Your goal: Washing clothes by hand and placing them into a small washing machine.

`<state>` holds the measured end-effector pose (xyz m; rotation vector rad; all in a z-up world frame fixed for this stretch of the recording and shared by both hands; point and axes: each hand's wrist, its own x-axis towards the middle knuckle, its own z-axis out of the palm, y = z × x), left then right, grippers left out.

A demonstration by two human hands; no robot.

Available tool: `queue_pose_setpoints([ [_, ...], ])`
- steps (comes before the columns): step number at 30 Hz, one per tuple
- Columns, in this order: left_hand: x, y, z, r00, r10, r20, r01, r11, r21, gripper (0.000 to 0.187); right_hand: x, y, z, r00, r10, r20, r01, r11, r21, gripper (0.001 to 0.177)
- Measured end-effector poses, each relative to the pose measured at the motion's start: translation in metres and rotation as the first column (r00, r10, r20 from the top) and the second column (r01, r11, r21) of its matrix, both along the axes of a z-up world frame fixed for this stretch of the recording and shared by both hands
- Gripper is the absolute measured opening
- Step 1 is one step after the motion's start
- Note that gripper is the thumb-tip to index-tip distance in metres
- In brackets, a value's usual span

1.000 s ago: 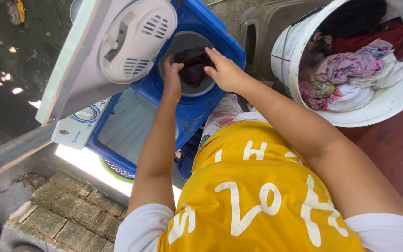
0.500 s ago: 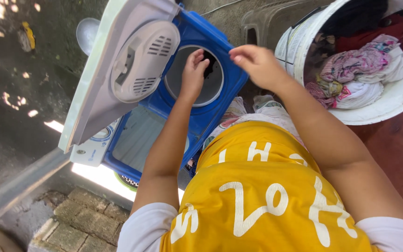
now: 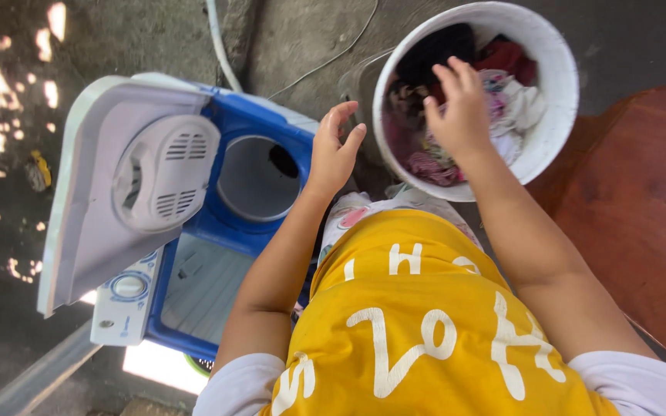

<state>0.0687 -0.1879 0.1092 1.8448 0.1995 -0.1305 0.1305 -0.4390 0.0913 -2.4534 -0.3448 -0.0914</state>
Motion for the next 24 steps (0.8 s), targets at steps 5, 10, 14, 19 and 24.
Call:
queue_pose_setpoints([
  [5,0.016,-0.066,0.005,0.993,-0.1,0.061,0.092,0.988,0.124,0.042,0.032,-0.02,-0.037,0.996,0.07,0.059,-0.054,0.97,-0.238,0.076],
  [10,0.024,-0.108,0.011,0.94,-0.132,0.313,-0.019,0.899,0.437,0.046,0.07,-0.029,-0.056,0.995,0.072,-0.062,-0.089,0.94,-0.331,0.094],
  [14,0.013,-0.122,0.005,0.971,-0.1,0.215,0.03,0.95,0.31,0.044,0.074,-0.043,-0.066,0.987,0.084,-0.134,-0.135,0.894,-0.428,0.069],
  [19,0.007,-0.129,-0.024,0.983,-0.036,0.179,-0.003,0.977,0.212,0.042,0.08,-0.057,-0.056,0.974,0.171,-0.149,-0.209,0.932,-0.297,0.04],
  [24,0.01,-0.138,-0.069,0.972,0.191,-0.136,-0.199,0.979,-0.051,0.065,0.063,-0.052,-0.038,0.926,0.279,-0.254,-0.193,0.929,0.315,0.048],
])
